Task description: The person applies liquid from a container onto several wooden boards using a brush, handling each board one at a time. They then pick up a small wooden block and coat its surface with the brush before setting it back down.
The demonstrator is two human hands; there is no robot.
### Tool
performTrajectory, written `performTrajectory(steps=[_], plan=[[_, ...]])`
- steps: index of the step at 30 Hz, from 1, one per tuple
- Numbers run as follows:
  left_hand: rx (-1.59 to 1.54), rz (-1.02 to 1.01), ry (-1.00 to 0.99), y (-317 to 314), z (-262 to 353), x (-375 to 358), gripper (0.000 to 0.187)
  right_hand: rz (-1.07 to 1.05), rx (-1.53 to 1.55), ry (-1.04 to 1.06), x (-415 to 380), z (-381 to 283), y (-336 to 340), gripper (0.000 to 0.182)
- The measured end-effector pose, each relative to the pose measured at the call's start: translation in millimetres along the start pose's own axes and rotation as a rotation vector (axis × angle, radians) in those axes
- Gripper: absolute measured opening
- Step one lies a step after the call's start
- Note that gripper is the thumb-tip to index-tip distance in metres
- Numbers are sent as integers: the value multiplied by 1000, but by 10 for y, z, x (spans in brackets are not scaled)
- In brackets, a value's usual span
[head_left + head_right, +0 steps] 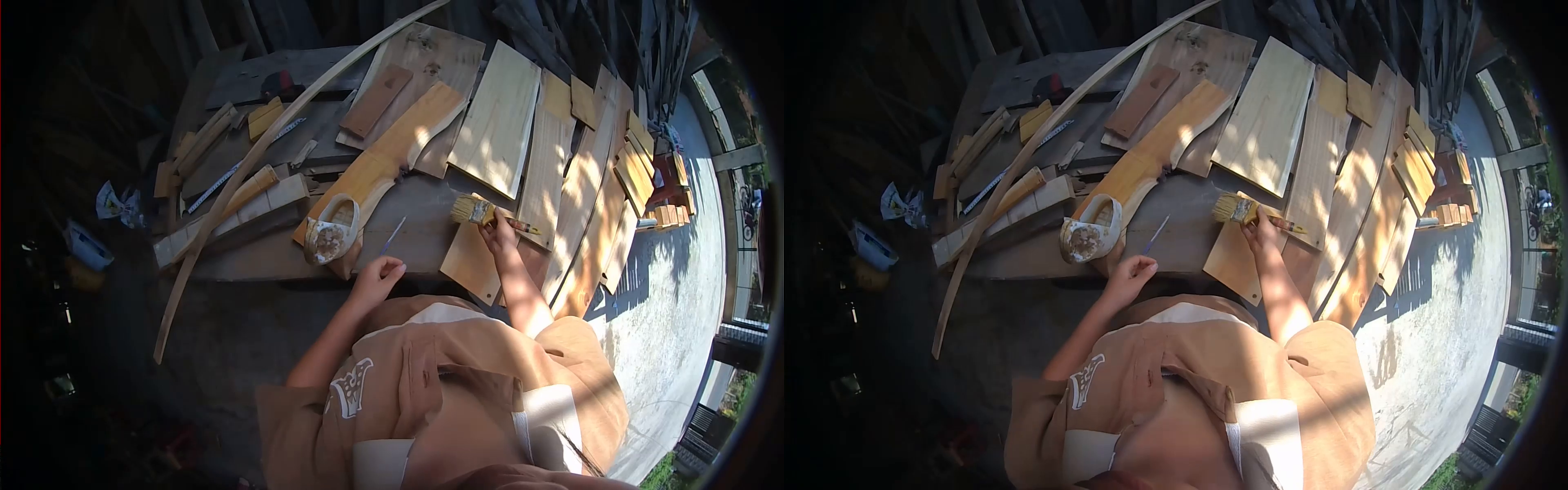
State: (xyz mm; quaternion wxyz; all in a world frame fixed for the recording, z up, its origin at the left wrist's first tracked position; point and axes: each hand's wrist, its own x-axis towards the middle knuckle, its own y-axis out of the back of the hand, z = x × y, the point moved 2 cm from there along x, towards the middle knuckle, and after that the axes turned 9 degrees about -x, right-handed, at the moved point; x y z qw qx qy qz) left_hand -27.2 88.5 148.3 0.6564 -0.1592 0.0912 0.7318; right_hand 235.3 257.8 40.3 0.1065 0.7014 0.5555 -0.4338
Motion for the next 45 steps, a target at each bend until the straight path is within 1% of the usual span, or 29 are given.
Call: performTrajectory(steps=[2, 4, 6, 7, 8, 9, 10, 11, 13, 14, 16, 17, 18, 20, 21, 23, 26, 27, 28, 30, 31, 33, 34, 36, 37, 39, 41, 43, 45], plan=[[175, 135, 149, 240, 13, -266, 29, 14, 37, -11, -77, 51, -138, 24], [368, 362, 189, 459, 103, -477, 35, -163, -73, 32, -183, 37, -310, 26], [363, 615, 89, 663, -2, -594, 42, -303, -298, 123, -446, -123, -625, 30], [430, 685, 9, 735, 49, -619, 53, -311, -302, 116, -529, -171, -775, 30], [429, 692, 11, 747, 112, -606, 53, -380, -408, 232, -589, -231, -973, 31], [450, 783, -133, 752, 230, -588, 57, -448, -511, 353, -644, -296, -1191, 33], [469, 869, -278, 759, 329, -571, 62, -486, -598, 358, -692, -342, -1412, 34], [469, 873, -276, 776, 378, -530, 62, -568, -615, 336, -759, -339, -1660, 33], [477, 899, -407, 814, 483, -447, 67, -698, -772, 435, -911, -239, -2128, 31], [478, 902, -407, 831, 503, -422, 67, -839, -795, 548, -982, -159, -2340, 27], [403, 735, -297, 853, 508, -362, 68, -1028, -906, 637, -956, 136, -2639, 22], [406, 739, -298, 859, 517, -361, 68, -1104, -1003, 563, -962, 252, -2742, 23], [401, 712, -265, 859, 521, -342, 61, -1164, -1024, 551, -971, 378, -2838, 23], [391, 651, -198, 847, 514, -294, 48, -1264, -1284, 681, -938, 510, -2943, 23], [429, 699, -259, 840, 512, -293, 39, -1261, -1283, 680, -907, 569, -2966, 23], [411, 698, -258, 868, 484, -284, 39, -1327, -1365, 534, -839, 697, -2977, 21], [385, 690, -251, 872, 528, -286, 36, -1268, -1315, 613, -817, 701, -2942, 22], [384, 682, -242, 875, 547, -289, 33, -1285, -1257, 506, -794, 686, -2919, 33], [385, 668, -247, 884, 536, -283, 33, -1270, -1254, 511, -769, 654, -2889, 33], [424, 655, -234, 901, 504, -268, 29, -1263, -1116, 540, -744, 567, -2805, 50], [479, 646, -255, 864, 566, -274, 27, -1239, -1108, 550, -809, 473, -2756, 50], [460, 585, -262, 836, 646, -242, 27, -990, -1119, 645, -908, 239, -2593, 60], [435, 551, -260, 826, 674, -205, 27, -965, -1112, 656, -881, 163, -2487, 60], [428, 502, -254, 801, 726, -86, 25, -826, -916, 649, -772, -4, -2204, 63], [273, 455, -292, 767, 754, -9, 24, -799, -905, 660, -735, -73, -2035, 63], [50, 372, -354, 611, 889, 168, 22, -585, -868, 622, -646, -206, -1610, 58], [104, 282, -329, 500, 966, 421, 22, -452, -772, 539, -573, -243, -1137, 53], [159, 178, -307, 330, 1046, 720, 23, -244, -793, 525, -544, -238, -677, 49], [244, 99, -327, 32, 1289, 990, 23, -130, -723, 500, -632, -247, -307, 48]])
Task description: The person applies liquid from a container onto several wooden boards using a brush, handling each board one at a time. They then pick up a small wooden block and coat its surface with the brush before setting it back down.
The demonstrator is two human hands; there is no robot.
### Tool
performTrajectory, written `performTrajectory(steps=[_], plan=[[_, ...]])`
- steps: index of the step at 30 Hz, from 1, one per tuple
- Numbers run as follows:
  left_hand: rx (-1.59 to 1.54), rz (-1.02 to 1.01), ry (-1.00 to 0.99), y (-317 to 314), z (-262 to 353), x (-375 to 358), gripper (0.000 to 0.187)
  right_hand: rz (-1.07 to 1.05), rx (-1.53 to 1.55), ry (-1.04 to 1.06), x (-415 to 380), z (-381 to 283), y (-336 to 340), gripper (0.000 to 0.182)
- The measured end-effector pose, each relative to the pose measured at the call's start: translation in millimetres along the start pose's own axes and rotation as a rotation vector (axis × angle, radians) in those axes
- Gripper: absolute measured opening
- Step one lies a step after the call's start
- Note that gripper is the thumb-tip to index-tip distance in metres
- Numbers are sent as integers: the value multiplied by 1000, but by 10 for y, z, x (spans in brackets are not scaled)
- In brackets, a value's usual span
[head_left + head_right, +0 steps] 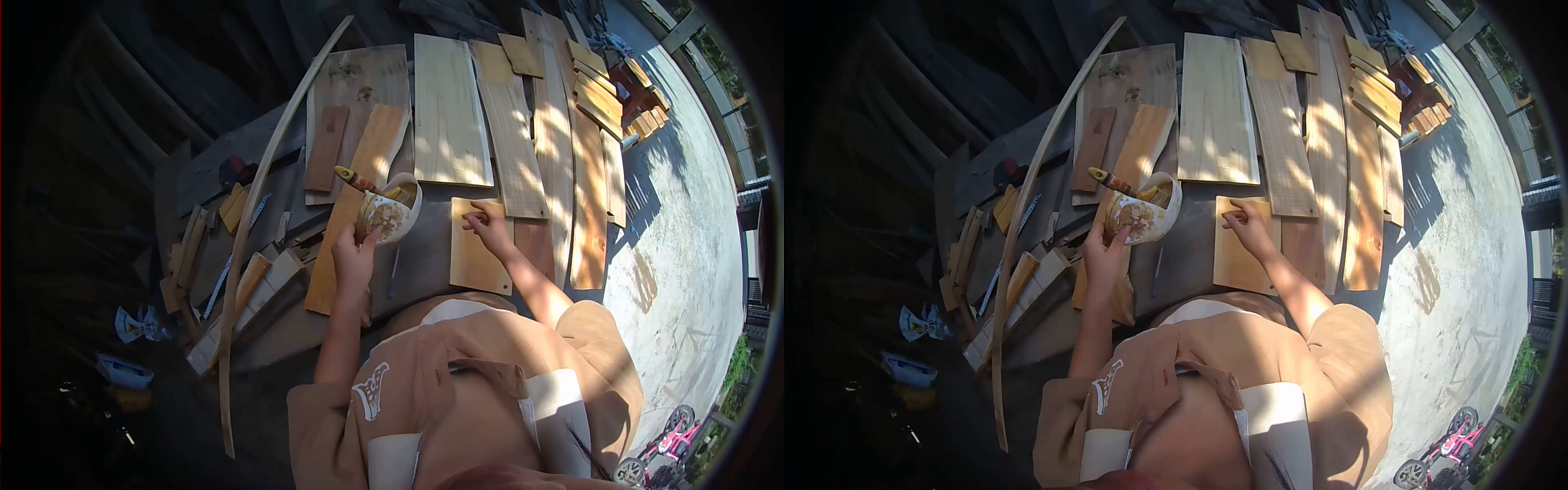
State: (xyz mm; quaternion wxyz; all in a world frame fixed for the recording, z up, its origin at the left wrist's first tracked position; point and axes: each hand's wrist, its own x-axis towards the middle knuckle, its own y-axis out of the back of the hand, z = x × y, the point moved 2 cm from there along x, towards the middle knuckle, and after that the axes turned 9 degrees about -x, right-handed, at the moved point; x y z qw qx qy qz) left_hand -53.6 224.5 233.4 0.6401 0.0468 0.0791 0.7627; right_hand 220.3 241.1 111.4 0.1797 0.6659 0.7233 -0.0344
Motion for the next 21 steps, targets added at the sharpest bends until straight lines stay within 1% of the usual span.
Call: performTrajectory(steps=[1, 2, 4, 5, 7, 8, 9, 11, 12, 13, 15, 16, 17, 19, 20, 21], plan=[[68, -56, -27, -157, 110, 144, 24, 78, 37, -60, -94, 64, 119, 46], [67, -85, -32, -316, 161, 294, 24, 105, 46, -67, -159, 140, 212, 46], [79, -214, -64, -655, 239, 540, 23, 227, 36, -115, -292, 306, 355, 43], [78, -245, -66, -818, 197, 629, 23, 256, 45, -126, -356, 363, 400, 43], [155, -330, -194, -1140, 131, 743, 25, 324, 66, -121, -470, 426, 492, 40], [257, -398, -140, -1271, 71, 767, 27, 345, 71, -131, -521, 459, 534, 40], [255, -418, -141, -1385, 36, 764, 27, 362, 82, -150, -562, 490, 576, 39], [190, -535, -106, -1595, -99, 729, 29, 384, 97, -176, -639, 546, 631, 38], [205, -573, -53, -1659, -132, 690, 28, 391, 103, -190, -673, 562, 654, 37], [205, -581, -51, -1698, -190, 657, 28, 396, 108, -204, -707, 577, 674, 36], [195, -679, -62, -1751, -257, 591, 27, 399, 101, -224, -777, 606, 706, 36], [282, -753, -28, -1755, -240, 578, 29, 397, 91, -238, -810, 621, 718, 36], [282, -756, -26, -1760, -232, 569, 29, 399, 91, -240, -839, 640, 727, 36], [306, -759, -157, -1769, -198, 549, 31, 388, 49, -268, -877, 682, 741, 36], [306, -752, -158, -1777, -213, 547, 31, 384, 46, -264, -874, 708, 739, 36], [300, -738, -169, -1785, -224, 543, 36, 378, 52, -268, -864, 720, 725, 36]])
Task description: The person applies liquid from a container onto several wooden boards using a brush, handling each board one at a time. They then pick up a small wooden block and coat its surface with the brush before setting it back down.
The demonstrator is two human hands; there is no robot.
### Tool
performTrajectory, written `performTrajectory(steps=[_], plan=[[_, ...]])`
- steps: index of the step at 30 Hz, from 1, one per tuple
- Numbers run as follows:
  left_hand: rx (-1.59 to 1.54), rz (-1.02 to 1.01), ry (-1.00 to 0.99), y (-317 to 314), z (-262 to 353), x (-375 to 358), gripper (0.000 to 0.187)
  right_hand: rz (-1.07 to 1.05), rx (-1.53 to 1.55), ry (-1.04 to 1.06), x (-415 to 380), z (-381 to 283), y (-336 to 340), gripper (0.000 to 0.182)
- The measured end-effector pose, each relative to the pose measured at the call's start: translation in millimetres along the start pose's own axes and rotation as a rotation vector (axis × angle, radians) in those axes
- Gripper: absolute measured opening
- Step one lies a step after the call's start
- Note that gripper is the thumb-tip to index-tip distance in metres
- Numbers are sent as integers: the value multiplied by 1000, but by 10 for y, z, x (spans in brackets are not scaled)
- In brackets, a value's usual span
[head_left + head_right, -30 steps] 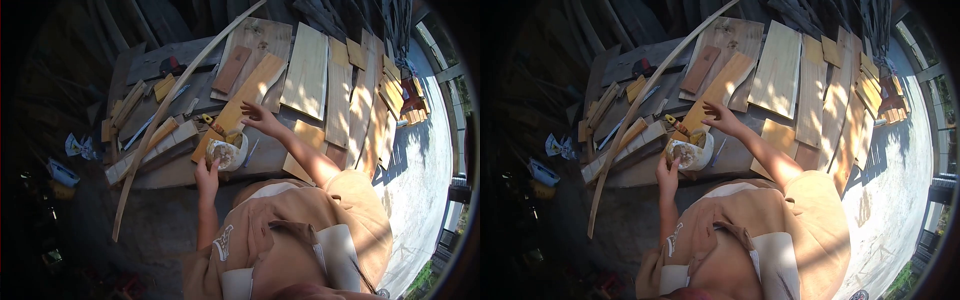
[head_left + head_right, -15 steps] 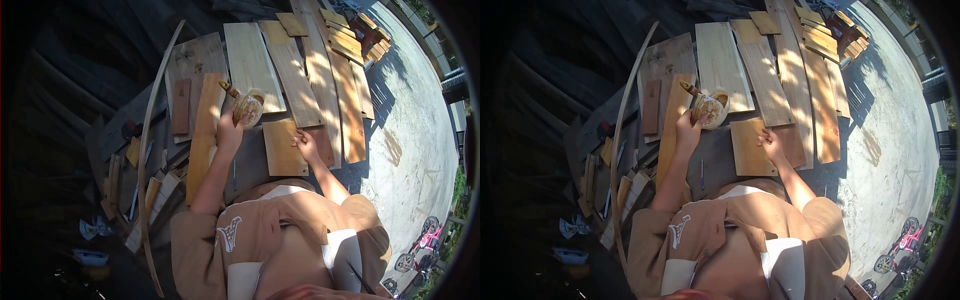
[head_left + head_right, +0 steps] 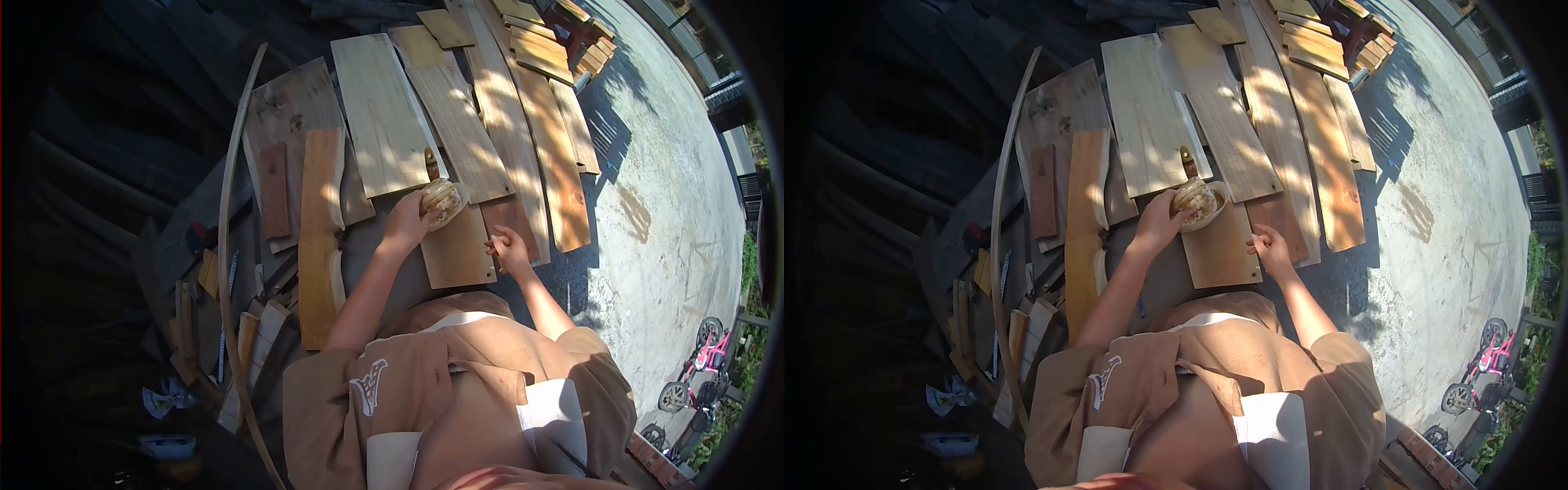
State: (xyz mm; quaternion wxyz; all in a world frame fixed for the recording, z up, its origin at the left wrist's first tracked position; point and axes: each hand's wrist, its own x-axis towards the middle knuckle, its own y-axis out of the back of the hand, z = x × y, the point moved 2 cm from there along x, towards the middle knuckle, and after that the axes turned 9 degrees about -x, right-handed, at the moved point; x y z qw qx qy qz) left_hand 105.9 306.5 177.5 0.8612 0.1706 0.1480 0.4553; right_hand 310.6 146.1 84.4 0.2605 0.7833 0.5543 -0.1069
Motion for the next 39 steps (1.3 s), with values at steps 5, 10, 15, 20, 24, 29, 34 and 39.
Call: performTrajectory(steps=[5, 10, 15, 20, 24, 29, 34, 39], plan=[[-56, 40, -33, 17, 13, -65, 54, -69, -22, 52, 70, -86, -58, 35], [81, 285, -86, 134, -237, -460, 66, -213, -218, 86, 126, -144, -85, 32], [69, 472, 108, 373, -461, -1270, 63, -431, -418, 143, 28, -195, -149, 33], [46, 739, 380, 382, -758, -2196, 53, -691, -781, 190, -50, -238, -331, 35], [170, 950, 494, 89, -718, -2834, 51, -830, -968, 399, -65, -375, -512, 37], [80, 1074, 784, -700, -521, -3401, 51, -978, -1002, 634, 33, -496, -742, 33], [-4, 967, 1013, -1356, -330, -3804, 53, -1025, -957, 712, 80, -432, -1039, 32], [6, 1137, 1039, -1476, -268, -4174, 47, -1140, -955, 694, -238, -355, -1289, 30]])
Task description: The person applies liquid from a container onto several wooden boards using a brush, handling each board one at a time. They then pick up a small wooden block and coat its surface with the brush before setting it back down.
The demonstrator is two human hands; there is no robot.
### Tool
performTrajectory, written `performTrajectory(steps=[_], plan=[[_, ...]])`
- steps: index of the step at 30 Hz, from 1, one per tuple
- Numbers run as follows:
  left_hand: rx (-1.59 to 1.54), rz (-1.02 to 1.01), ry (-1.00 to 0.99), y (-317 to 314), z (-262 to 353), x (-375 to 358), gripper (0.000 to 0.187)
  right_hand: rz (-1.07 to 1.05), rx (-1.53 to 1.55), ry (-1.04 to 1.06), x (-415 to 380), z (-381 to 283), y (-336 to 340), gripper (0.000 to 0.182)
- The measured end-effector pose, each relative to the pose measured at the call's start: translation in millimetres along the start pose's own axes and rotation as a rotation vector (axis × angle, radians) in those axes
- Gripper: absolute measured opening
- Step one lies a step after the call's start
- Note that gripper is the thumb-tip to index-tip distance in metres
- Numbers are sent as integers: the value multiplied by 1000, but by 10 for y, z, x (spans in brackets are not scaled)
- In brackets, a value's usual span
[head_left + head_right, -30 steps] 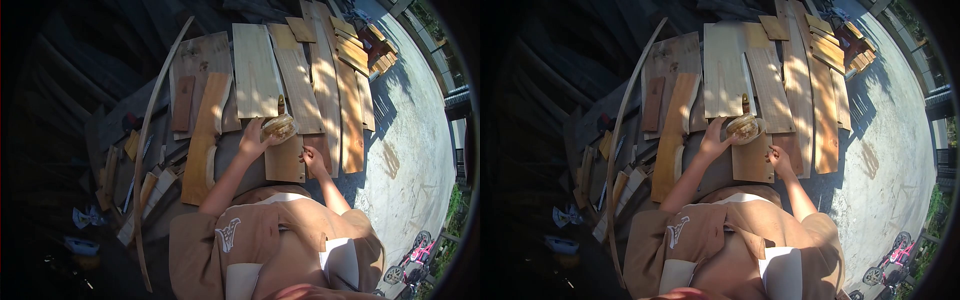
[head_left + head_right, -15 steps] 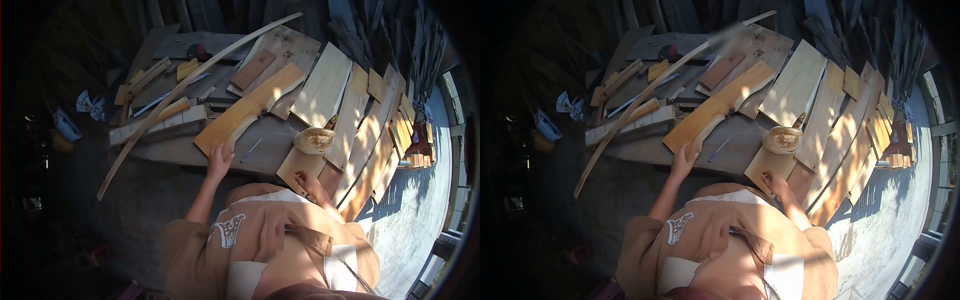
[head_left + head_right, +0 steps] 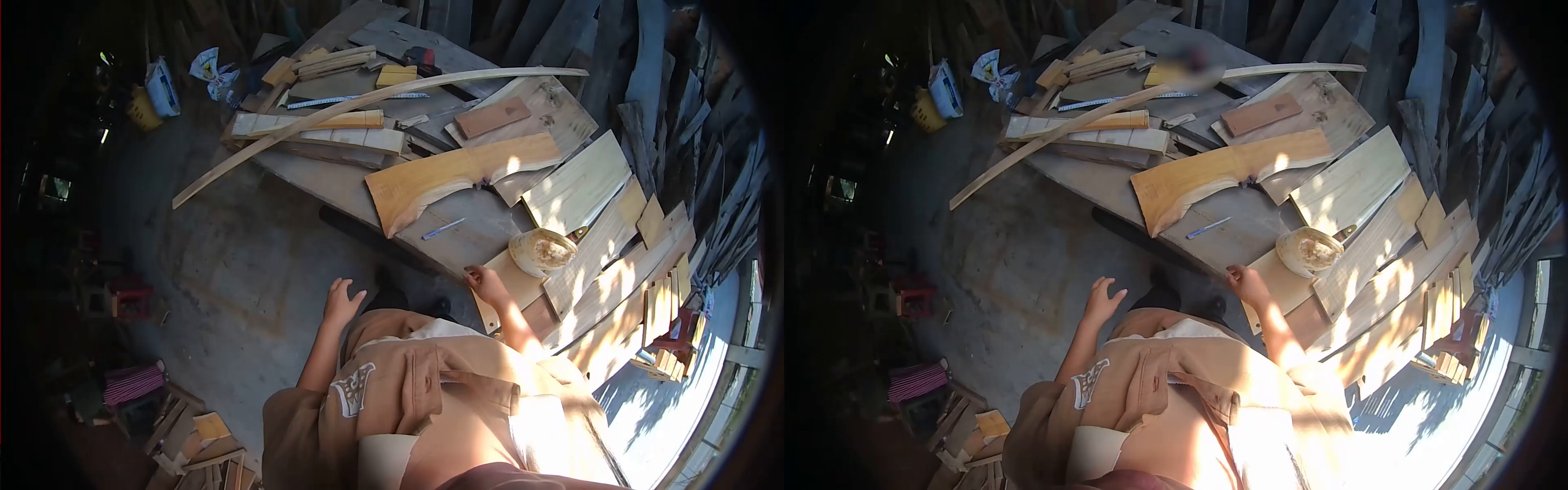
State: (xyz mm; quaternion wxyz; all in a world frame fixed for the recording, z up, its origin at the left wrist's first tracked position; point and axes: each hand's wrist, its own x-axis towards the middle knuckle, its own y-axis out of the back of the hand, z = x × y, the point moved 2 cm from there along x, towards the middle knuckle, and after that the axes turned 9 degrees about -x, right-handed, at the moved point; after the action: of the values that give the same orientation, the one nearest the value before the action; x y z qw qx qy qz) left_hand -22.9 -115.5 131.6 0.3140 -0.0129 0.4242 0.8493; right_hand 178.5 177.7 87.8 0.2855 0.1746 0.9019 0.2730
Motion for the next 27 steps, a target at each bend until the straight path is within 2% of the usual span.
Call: performTrajectory(steps=[3, 5, 8, 9, 11, 14, 15, 17, 19, 21, 22, 23, 25, 26, 27], plan=[[-106, 31, -14, 174, -96, 93, 46, -70, -61, 62, 94, -264, -104, 29], [-124, 72, -44, 366, -88, 238, 42, -112, -85, 32, 219, -411, -161, 29], [-42, 242, -131, 966, -190, 811, 40, -86, -22, 55, 661, -672, -303, 27], [-35, 239, -132, 1151, -253, 1040, 40, -82, 34, 53, 813, -738, -366, 27], [196, 381, -201, 1564, -383, 1549, 47, -106, 99, 51, 1060, -1111, -324, 27], [423, 462, -190, 2147, -572, 2378, 57, 31, 354, 10, 1488, -1788, -266, 27], [432, 456, -205, 2327, -611, 2627, 57, 71, 384, 27, 1604, -2048, -203, 27], [529, 408, -110, 2594, -659, 3035, 66, 96, 458, 38, 1737, -2799, 28, 29], [570, 384, -74, 2771, -674, 3302, 68, 36, 874, 361, 1724, -3659, 338, 33], [607, 200, 17, 2865, -796, 3526, 66, -201, 1326, 773, 1570, -4431, 596, 42], [610, 181, 27, 2882, -860, 3620, 51, -297, 1263, 980, 1558, -4710, 706, 46], [620, 161, 15, 2934, -908, 3668, 51, -388, 1186, 1181, 1579, -4946, 808, 51], [665, 103, -121, 2963, -961, 3740, 31, -619, 992, 1441, 1676, -5362, 939, 71], [616, 148, -138, 3012, -899, 3744, 23, -596, 981, 1430, 1705, -5526, 981, 71], [606, 130, -157, 3049, -858, 3788, 23, -568, 1019, 1357, 1743, -5675, 1015, 70]])
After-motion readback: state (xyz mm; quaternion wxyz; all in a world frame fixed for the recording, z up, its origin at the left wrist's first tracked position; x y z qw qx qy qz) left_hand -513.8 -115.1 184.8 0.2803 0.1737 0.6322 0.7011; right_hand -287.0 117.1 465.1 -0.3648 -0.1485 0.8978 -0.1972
